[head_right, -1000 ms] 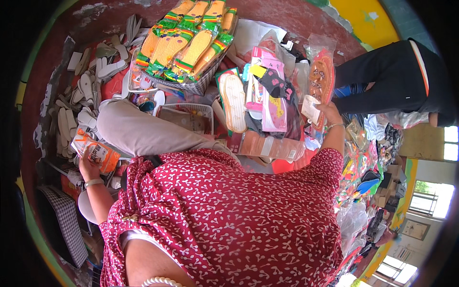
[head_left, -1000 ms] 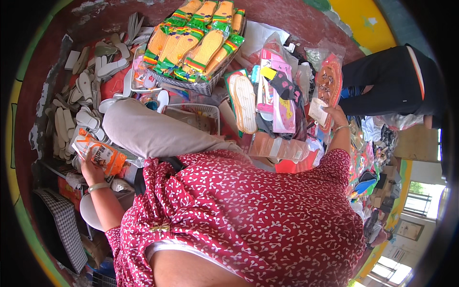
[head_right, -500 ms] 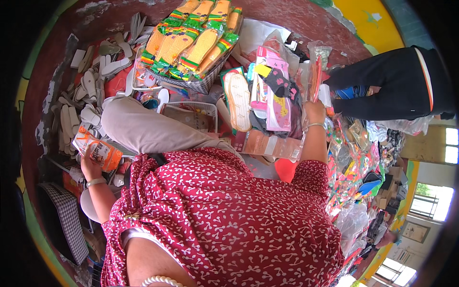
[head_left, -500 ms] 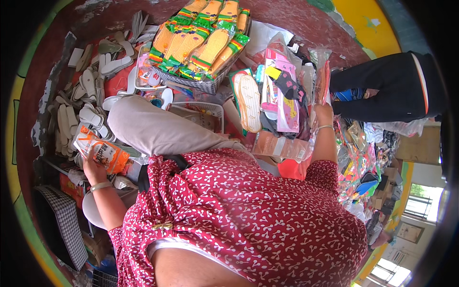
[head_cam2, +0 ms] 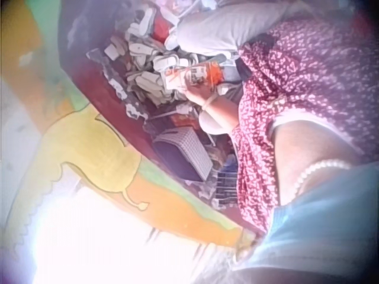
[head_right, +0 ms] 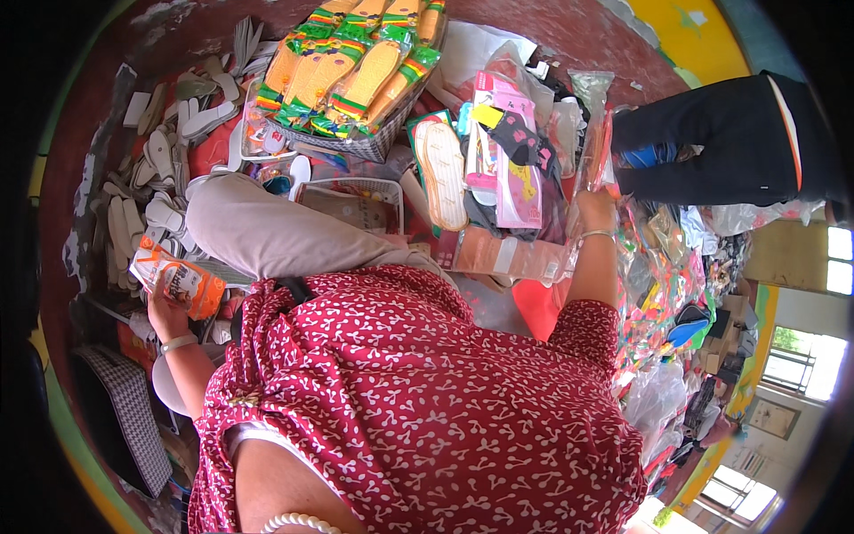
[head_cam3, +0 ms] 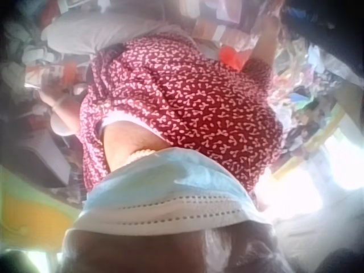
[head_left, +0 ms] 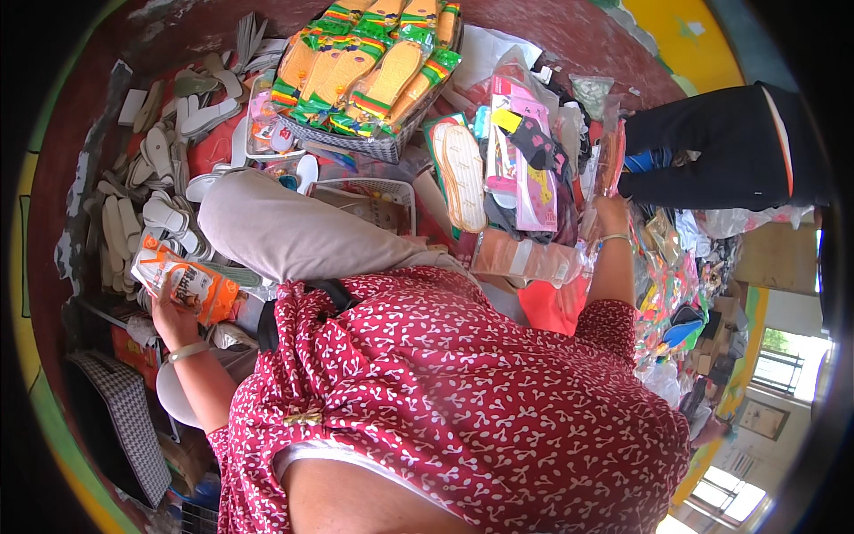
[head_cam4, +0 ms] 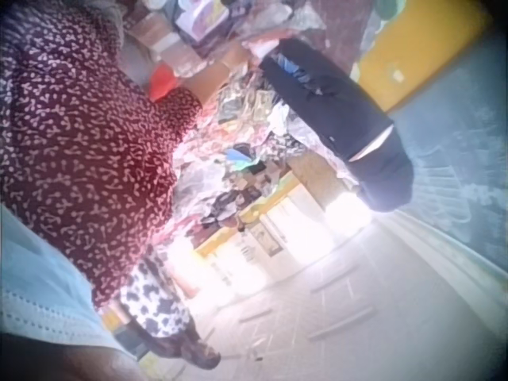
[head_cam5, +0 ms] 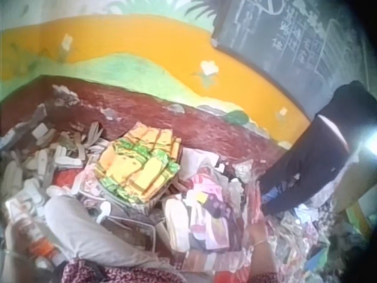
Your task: The person sits on the floor and handles various footwear items, including slippers and packaged insoles. They pick up items, inspect them, and place them into nearby baskets or piles.
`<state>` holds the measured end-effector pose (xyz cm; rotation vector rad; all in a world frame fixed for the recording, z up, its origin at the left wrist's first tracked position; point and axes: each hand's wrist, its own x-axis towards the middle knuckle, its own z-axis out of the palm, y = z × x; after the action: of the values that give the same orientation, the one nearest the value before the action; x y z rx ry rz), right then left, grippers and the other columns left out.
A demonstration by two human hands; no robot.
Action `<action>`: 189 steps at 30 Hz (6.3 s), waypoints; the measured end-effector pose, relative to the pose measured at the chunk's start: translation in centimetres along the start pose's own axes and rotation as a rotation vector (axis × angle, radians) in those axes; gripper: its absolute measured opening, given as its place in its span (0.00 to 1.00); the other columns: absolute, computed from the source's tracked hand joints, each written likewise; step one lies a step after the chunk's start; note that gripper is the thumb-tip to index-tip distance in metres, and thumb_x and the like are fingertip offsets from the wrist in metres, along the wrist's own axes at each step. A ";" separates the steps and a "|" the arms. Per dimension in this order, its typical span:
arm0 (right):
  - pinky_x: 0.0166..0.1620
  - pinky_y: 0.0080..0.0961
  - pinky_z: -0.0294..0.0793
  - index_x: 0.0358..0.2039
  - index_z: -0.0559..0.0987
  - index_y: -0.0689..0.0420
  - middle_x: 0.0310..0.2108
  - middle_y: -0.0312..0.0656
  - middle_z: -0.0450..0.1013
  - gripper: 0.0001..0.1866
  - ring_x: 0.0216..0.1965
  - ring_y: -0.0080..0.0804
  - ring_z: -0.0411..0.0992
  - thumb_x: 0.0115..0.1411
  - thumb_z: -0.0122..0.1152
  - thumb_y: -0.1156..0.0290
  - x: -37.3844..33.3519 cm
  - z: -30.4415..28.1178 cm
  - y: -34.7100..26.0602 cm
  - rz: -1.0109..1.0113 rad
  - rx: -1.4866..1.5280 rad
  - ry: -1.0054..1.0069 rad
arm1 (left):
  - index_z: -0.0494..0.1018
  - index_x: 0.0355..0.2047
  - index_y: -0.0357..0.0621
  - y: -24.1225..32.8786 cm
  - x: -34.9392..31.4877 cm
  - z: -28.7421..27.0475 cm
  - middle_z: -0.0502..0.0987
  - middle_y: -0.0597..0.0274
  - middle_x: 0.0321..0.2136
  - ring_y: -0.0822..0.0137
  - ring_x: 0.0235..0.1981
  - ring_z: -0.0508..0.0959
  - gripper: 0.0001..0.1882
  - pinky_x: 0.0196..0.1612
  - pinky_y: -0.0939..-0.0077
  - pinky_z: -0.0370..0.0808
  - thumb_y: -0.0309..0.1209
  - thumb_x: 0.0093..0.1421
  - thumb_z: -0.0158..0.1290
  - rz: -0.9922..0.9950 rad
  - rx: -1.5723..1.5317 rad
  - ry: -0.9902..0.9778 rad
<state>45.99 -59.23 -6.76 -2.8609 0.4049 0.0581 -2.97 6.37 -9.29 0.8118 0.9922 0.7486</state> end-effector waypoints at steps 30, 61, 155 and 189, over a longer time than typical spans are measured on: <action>0.55 0.37 0.63 0.61 0.51 0.62 0.55 0.62 0.58 0.50 0.55 0.53 0.61 0.46 0.59 0.45 -10.8 0.0 -14.1 -0.162 -0.335 -0.090 | 0.69 0.44 0.33 -0.3 0.2 -2.9 0.70 0.57 0.43 0.67 0.42 0.73 0.14 0.44 0.74 0.71 0.26 0.59 0.45 0.203 0.180 -0.022; 0.42 0.34 0.70 0.40 0.72 0.64 0.39 0.51 0.71 0.16 0.39 0.48 0.70 0.53 0.55 0.68 -41.6 5.3 -45.4 -1.984 0.534 -0.774 | 0.67 0.45 0.47 8.1 -10.0 -5.8 0.75 0.65 0.30 0.71 0.26 0.77 0.13 0.22 0.78 0.73 0.27 0.58 0.49 0.373 -0.146 0.297; 0.44 0.19 0.70 0.45 0.71 0.61 0.37 0.35 0.73 0.19 0.37 0.23 0.71 0.51 0.57 0.81 -65.1 8.5 -49.5 -1.184 0.331 -2.374 | 0.70 0.39 0.38 7.7 -19.6 -9.2 0.74 0.66 0.29 0.79 0.29 0.73 0.18 0.32 0.81 0.73 0.42 0.64 0.43 0.081 0.161 0.054; 0.50 0.31 0.68 0.46 0.72 0.61 0.47 0.43 0.70 0.16 0.47 0.33 0.69 0.60 0.49 0.68 -60.0 19.0 -61.6 -0.551 0.567 -1.880 | 0.75 0.31 0.38 -34.5 -50.3 -14.8 0.75 0.41 0.32 0.44 0.38 0.73 0.16 0.44 0.56 0.69 0.38 0.54 0.44 -0.502 0.131 1.782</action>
<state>5.40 18.91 -5.82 -1.2596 -0.6219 1.8109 -28.82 -49.25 -22.62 -0.2773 2.6939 0.8727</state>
